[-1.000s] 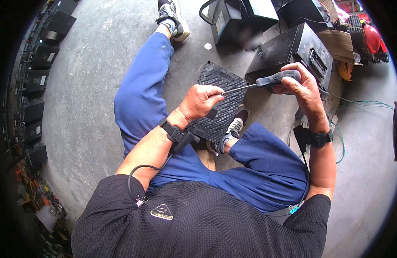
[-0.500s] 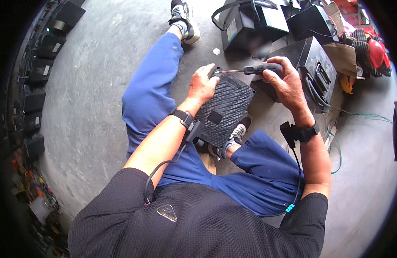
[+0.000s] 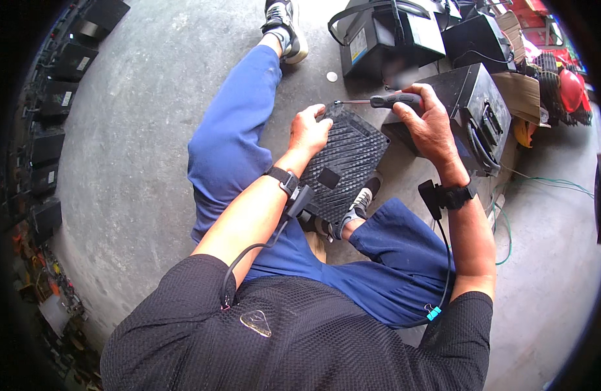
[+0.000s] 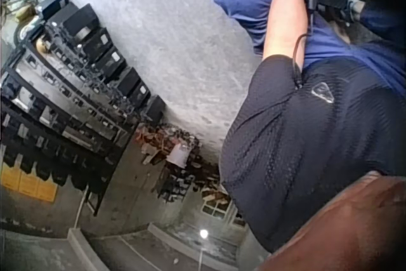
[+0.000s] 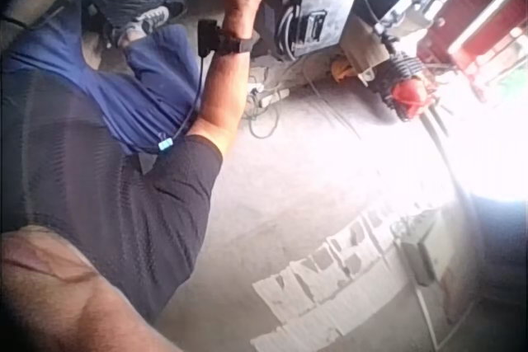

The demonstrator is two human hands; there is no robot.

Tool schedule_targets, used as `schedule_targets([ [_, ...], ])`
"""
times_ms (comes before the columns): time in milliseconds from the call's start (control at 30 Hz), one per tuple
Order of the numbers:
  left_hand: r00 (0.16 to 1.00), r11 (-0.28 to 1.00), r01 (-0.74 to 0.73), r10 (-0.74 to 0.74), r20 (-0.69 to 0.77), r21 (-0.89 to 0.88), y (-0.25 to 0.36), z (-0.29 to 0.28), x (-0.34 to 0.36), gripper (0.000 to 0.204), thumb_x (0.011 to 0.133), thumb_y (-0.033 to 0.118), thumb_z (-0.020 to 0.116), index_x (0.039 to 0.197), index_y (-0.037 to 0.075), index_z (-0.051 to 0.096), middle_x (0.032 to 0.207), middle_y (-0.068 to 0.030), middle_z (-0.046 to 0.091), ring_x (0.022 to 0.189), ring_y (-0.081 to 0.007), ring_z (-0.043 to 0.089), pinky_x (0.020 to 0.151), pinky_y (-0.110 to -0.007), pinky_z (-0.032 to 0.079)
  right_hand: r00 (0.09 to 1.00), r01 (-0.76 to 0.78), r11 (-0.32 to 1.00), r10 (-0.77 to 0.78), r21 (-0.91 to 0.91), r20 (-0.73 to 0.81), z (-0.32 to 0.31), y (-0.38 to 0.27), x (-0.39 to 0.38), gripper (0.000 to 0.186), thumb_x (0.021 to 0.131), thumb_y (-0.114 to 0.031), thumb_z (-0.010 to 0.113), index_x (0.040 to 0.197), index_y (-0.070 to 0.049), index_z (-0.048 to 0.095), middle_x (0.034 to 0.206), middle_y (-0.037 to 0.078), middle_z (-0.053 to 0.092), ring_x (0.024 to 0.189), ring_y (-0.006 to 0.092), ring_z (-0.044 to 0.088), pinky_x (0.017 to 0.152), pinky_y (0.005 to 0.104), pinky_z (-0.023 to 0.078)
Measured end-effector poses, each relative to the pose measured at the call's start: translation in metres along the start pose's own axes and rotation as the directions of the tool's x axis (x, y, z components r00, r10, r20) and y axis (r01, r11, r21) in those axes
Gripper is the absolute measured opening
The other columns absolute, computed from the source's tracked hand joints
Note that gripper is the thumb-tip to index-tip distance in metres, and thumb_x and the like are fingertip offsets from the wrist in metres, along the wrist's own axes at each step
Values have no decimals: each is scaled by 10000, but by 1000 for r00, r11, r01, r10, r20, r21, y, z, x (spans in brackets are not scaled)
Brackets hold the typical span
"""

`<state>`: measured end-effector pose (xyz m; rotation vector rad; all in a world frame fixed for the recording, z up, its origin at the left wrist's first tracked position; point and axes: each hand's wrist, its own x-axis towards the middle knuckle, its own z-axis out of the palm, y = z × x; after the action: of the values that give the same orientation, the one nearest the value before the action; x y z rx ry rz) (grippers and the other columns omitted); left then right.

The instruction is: Repairing or opening electronic boxes using a screwdriver while sitting on the floor.

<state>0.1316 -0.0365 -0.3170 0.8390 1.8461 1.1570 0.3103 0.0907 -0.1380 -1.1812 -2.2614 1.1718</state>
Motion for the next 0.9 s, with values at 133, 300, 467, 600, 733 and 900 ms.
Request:
schedule_targets([
  [133, 1000, 1000, 13, -13, -6, -19, 5, -1, 0, 486, 794, 98, 702, 1243, -67, 613, 1215, -223, 663, 1143, -280, 644, 1016, -353, 479, 1000, 7, 991, -3, -137, 31, 4, -16, 7, 331, 878, -136, 718, 1160, -23, 587, 958, 124, 672, 859, 183, 638, 808, 319, 518],
  [300, 998, 997, -15, 10, -62, -82, 6, -3, 0, 455, 800, 84, 694, 1219, -77, 619, 1192, -220, 673, 1118, -269, 656, 997, -348, 491, 992, 122, 985, -117, -126, 44, 17, -28, 17, 324, 870, -124, 714, 1149, -25, 585, 909, 138, 658, 814, 183, 638, 762, 317, 523],
  [467, 991, 980, -26, -1, -134, -199, 7, -4, -2, 420, 799, 123, 669, 1175, -64, 642, 1153, -232, 683, 1102, -305, 666, 979, -368, 505, 979, 189, 955, -166, -227, 118, 24, -45, 30, 312, 853, -104, 704, 1121, -10, 575, 904, 183, 658, 836, 291, 674, 764, 365, 536],
  [600, 988, 960, -5, -39, -150, -281, 6, -10, -1, 420, 799, 116, 674, 1176, -67, 641, 1148, -230, 687, 1089, -290, 672, 975, -361, 507, 977, 187, 952, -154, -244, 146, 30, -51, 37, 307, 841, -102, 708, 1102, -10, 575, 914, 196, 660, 852, 326, 677, 769, 387, 538],
  [733, 987, 959, 18, -63, -151, -284, 8, -15, -4, 417, 796, 117, 680, 1169, -67, 646, 1130, -225, 695, 1073, -287, 680, 963, -358, 513, 975, 183, 942, -138, -283, 172, 37, -49, 35, 302, 834, -98, 710, 1092, -21, 574, 920, 193, 652, 854, 326, 675, 761, 386, 536],
  [900, 990, 961, 18, -56, -130, -274, 8, -15, -4, 405, 805, 83, 696, 1173, -76, 639, 1124, -208, 700, 1052, -258, 684, 951, -345, 519, 950, 297, 904, -248, -307, 189, 52, -26, 41, 311, 823, -95, 712, 1087, -31, 561, 954, 186, 628, 892, 347, 656, 771, 403, 528],
])
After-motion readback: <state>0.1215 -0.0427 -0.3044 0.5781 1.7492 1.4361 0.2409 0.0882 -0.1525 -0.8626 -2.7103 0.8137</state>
